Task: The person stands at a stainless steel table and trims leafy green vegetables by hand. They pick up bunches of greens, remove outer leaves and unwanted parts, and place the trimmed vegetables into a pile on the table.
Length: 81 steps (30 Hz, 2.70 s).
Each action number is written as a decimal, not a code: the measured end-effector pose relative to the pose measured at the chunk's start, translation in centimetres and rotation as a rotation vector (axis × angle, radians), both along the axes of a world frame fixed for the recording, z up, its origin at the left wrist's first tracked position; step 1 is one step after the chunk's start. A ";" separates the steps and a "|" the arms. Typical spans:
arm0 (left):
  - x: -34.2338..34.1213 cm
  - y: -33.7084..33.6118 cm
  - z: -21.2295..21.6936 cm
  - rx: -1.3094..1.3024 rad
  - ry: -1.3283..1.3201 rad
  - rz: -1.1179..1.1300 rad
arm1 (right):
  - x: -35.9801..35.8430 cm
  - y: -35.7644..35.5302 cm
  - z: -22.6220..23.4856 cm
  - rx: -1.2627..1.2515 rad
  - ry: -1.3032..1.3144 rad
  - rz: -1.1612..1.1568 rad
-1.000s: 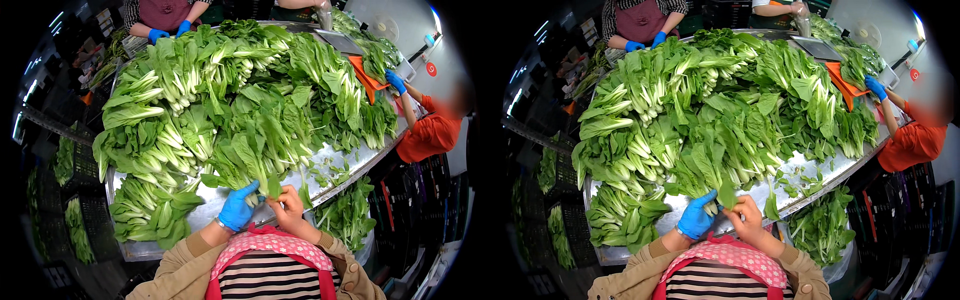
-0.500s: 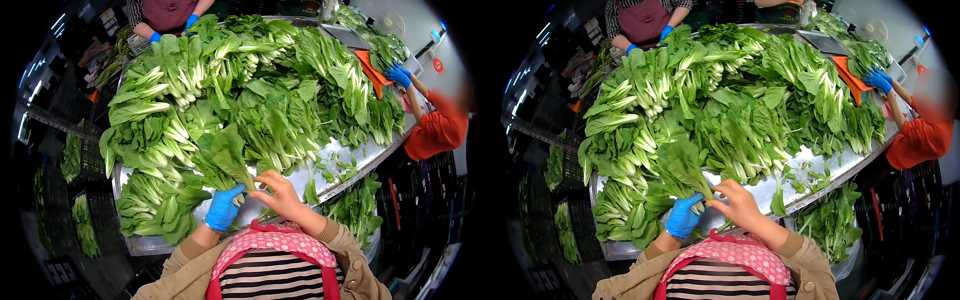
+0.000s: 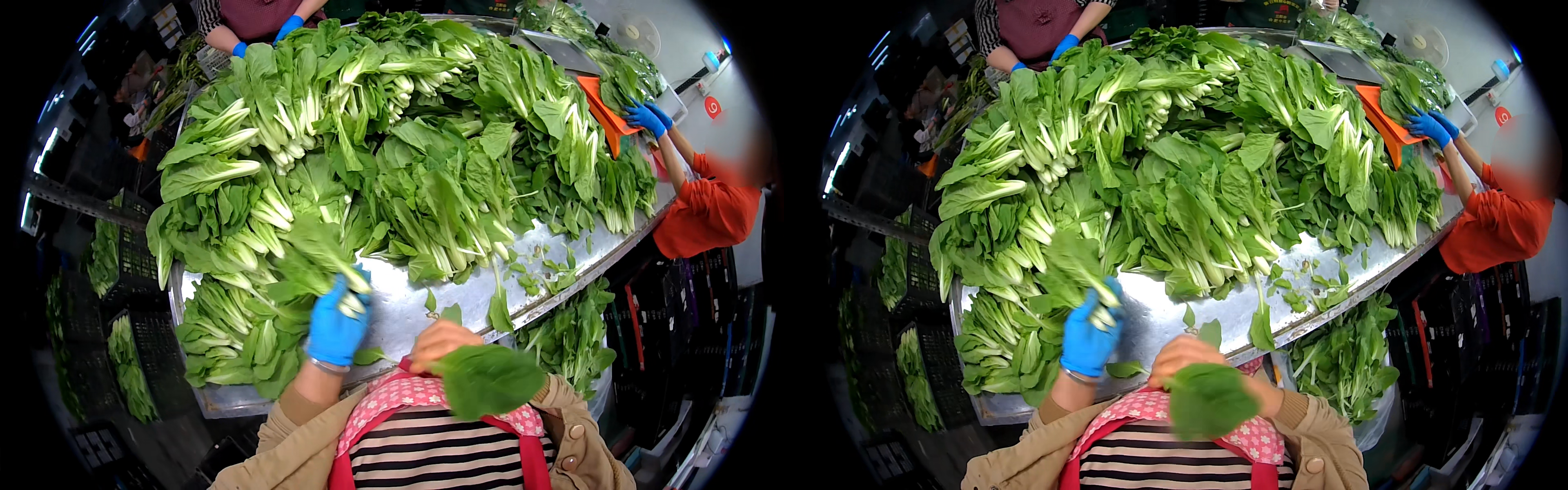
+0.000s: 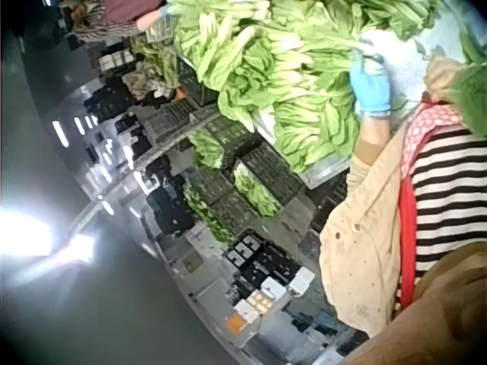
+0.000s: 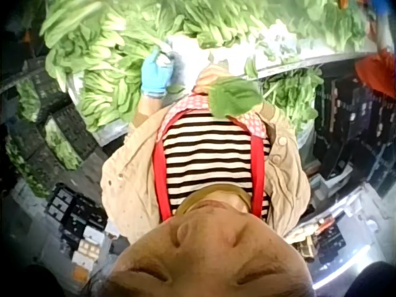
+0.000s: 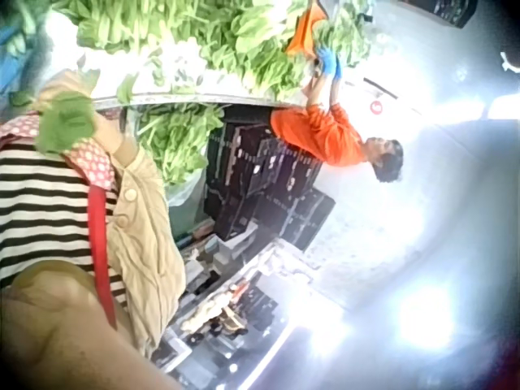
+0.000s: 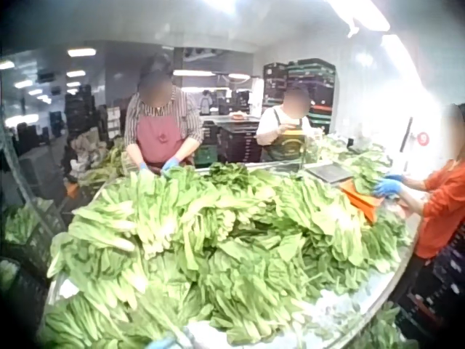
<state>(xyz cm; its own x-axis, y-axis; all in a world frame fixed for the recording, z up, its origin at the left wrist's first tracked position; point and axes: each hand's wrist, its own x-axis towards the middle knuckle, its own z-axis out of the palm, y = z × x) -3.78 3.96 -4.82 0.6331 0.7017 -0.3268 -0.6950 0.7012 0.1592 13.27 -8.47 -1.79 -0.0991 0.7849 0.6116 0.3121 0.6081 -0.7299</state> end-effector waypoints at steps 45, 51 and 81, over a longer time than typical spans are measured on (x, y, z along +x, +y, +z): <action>-1.9 -0.8 0.1 0.390 0.476 0.032 | 1.8 6.1 1.6 -0.057 -0.549 -0.444; -4.9 -0.8 3.2 0.583 0.658 0.090 | -1.2 4.1 1.4 -0.216 -0.358 -0.080; 0.1 -2.3 3.5 0.366 0.491 -0.093 | -0.3 4.9 3.3 -0.354 -0.262 -0.443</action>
